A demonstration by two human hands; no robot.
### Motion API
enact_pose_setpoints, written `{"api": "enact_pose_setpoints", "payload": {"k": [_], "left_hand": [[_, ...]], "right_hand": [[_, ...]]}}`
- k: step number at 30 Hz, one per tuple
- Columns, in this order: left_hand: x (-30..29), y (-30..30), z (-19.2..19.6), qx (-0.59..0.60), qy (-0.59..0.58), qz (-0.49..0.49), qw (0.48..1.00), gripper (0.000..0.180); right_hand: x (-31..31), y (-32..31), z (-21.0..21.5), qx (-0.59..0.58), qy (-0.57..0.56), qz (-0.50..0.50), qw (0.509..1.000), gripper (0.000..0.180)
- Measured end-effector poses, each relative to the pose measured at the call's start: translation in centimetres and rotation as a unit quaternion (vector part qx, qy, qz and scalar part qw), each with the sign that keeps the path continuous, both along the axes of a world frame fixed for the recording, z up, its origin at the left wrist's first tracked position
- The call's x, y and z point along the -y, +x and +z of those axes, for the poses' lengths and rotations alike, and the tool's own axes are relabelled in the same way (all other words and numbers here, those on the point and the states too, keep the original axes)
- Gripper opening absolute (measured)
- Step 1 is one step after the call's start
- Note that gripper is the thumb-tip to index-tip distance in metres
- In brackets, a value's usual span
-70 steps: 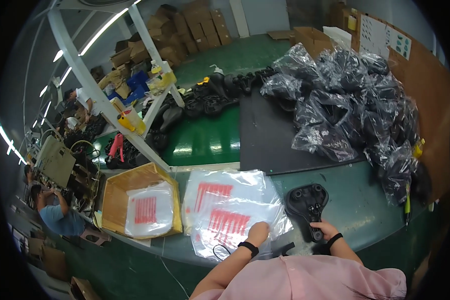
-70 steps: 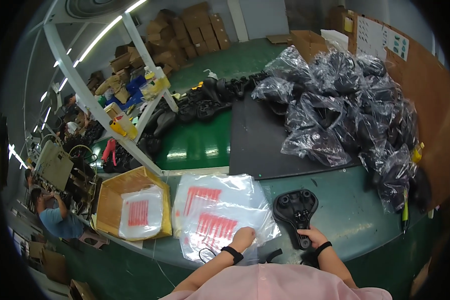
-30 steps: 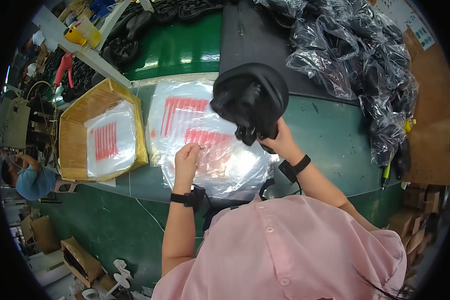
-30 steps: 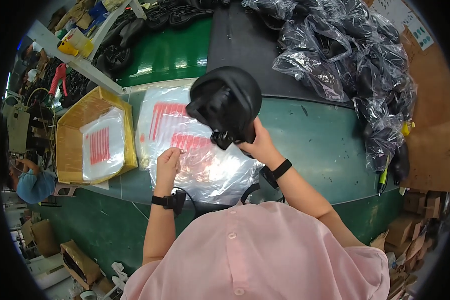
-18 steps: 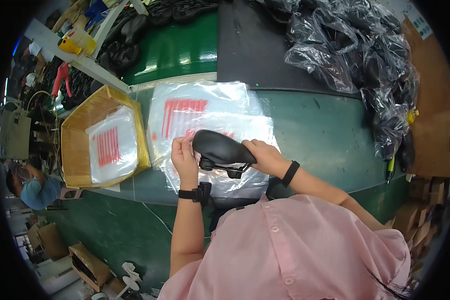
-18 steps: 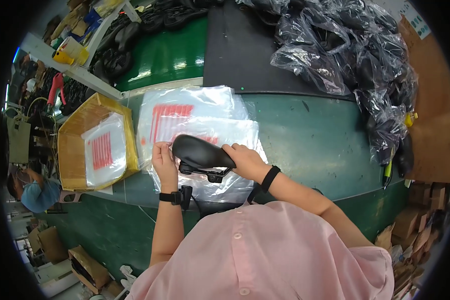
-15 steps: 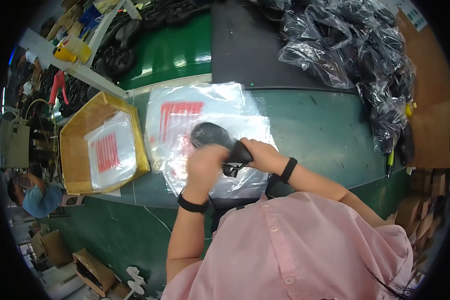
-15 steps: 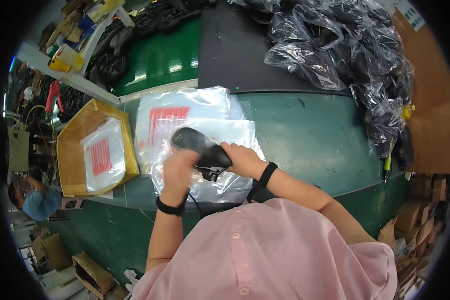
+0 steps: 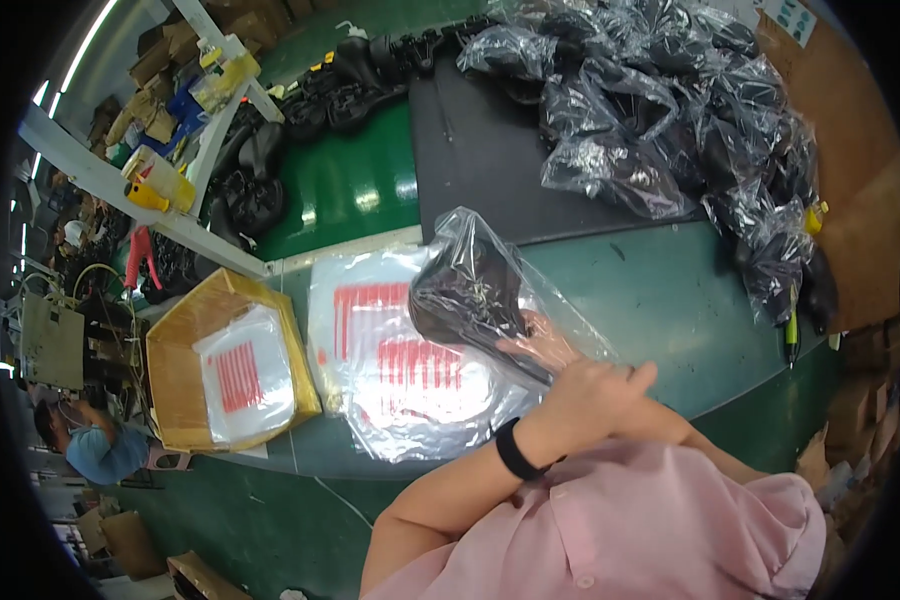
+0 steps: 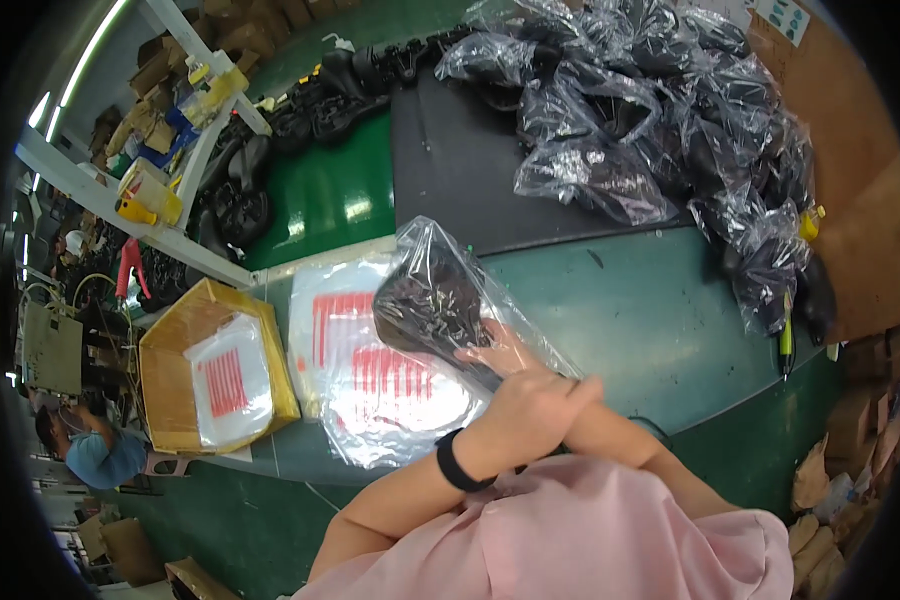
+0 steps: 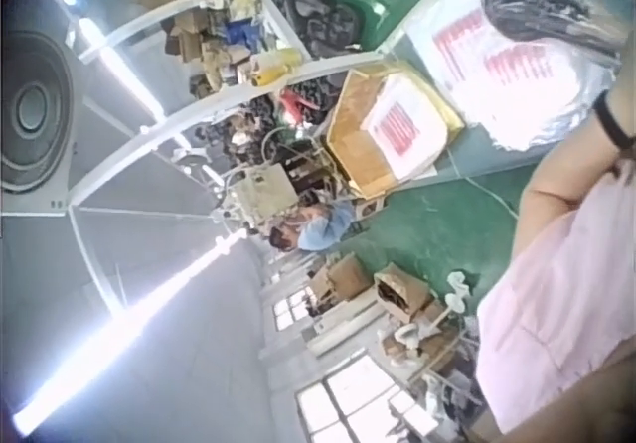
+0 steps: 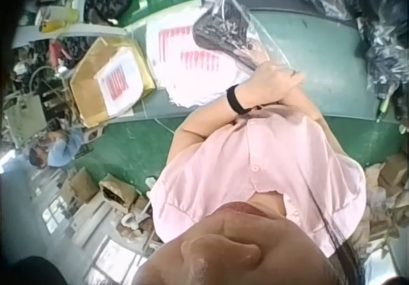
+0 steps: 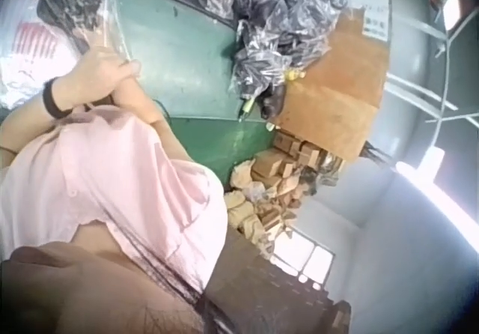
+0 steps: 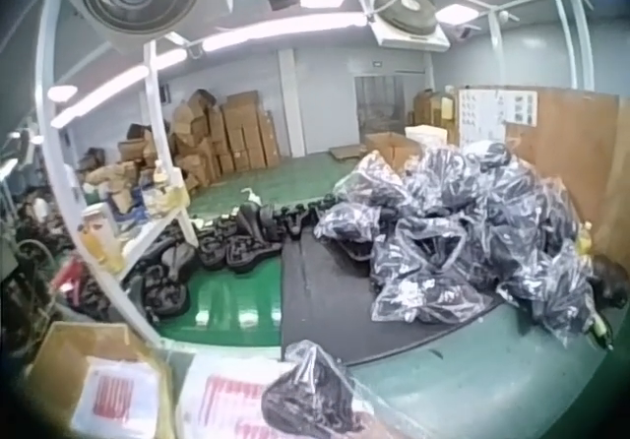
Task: Packing bicycle seats into plastic bags and placing them on a conveyor belt.
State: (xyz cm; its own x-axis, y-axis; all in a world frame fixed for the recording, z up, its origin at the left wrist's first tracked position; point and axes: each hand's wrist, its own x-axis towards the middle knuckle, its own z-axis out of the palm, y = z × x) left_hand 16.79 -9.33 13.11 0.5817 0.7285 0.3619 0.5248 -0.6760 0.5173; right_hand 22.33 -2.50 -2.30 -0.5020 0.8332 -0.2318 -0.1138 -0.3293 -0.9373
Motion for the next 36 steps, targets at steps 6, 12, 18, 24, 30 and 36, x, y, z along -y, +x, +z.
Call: {"api": "enact_pose_setpoints", "payload": {"k": [6, 12, 18, 24, 30, 36], "left_hand": [[-3.9, -9.7, -0.8, 0.211, -0.203, 0.140, 0.946, 0.035], [-15.3, -38.2, -11.9, 0.345, -0.358, 0.491, 0.715, 0.055], [-23.3, -50.3, -20.6, 0.569, -0.311, 0.601, 0.467, 0.058], [-31.5, -54.2, -24.1, 0.599, -0.224, 0.679, 0.361, 0.068], [-30.1, -56.5, -25.7, 0.534, -0.100, 0.741, 0.395, 0.041], [-18.7, -46.2, -21.4, 0.558, -0.204, 0.593, 0.544, 0.031]], "right_hand": [[-7.7, 8.9, 8.7, 0.129, -0.030, -0.035, 0.991, 0.055], [-27.3, 23.1, 16.5, -0.130, 0.158, -0.281, 0.938, 0.035], [-25.8, 3.6, 13.4, 0.118, 0.213, -0.171, 0.955, 0.071], [-16.3, -4.6, 0.0, 0.110, -0.043, 0.040, 0.992, 0.056], [-15.5, -6.2, -4.4, 0.201, -0.038, 0.090, 0.975, 0.034], [-18.4, -7.5, 2.6, 0.354, 0.445, 0.148, 0.809, 0.067]]}}
